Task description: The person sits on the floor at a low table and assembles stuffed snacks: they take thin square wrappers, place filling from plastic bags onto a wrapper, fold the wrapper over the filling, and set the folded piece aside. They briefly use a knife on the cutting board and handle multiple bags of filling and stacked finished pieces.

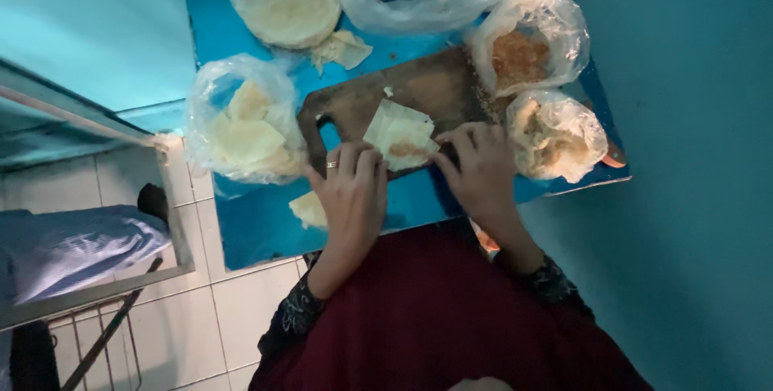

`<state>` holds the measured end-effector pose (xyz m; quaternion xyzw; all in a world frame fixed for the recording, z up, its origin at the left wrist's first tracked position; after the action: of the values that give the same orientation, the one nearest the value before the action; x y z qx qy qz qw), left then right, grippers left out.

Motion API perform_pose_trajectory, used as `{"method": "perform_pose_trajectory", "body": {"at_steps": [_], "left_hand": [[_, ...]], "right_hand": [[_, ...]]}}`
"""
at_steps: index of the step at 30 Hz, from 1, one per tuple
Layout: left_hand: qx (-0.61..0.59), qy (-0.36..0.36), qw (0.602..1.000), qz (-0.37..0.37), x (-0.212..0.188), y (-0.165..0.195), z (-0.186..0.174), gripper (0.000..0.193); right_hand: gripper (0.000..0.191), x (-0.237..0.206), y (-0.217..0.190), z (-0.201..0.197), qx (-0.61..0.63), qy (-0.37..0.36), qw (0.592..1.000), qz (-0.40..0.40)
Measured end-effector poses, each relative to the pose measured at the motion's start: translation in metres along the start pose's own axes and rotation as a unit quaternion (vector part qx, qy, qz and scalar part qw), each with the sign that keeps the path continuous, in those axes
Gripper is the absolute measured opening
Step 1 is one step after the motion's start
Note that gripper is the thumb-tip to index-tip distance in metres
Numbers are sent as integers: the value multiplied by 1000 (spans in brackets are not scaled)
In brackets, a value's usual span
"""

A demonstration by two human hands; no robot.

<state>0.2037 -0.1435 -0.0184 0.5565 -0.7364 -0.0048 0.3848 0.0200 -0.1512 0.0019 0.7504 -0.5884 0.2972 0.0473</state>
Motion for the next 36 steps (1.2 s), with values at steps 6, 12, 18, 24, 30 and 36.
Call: {"method": "perform_pose_trajectory", "body": {"at_steps": [6, 12, 18, 24, 30, 36], "left_hand": [[-75, 2, 997, 18, 10, 14, 18, 13], [-81, -13, 996, 31, 17, 21, 33, 28], [-17, 25, 998, 50, 23, 29, 41, 20], [0, 22, 998, 60, 22, 37, 39, 19], [12, -5, 998, 64, 19, 40, 32, 20], [116, -59, 980, 152, 9, 53, 38, 20]], "right_hand": [[14, 8, 25, 14, 85, -29, 996, 29], [16, 6, 48, 21, 255, -38, 956, 138], [18, 4, 51, 29, 347, -41, 925, 151], [23, 5, 45, 23, 242, -8, 967, 77], [30, 6, 43, 22, 184, -16, 983, 11], [17, 8, 34, 9, 126, -22, 987, -93]]}}
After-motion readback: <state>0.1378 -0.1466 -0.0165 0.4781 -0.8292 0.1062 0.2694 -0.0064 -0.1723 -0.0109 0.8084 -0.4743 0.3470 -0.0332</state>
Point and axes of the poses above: each hand's wrist, its own x-axis towards the middle knuckle, its own z-axis out of the palm, y = z × x, the point moved 7 cm from there along x, towards the middle knuckle, and after that the axes turned 3 degrees about z, right-handed, at the moved point
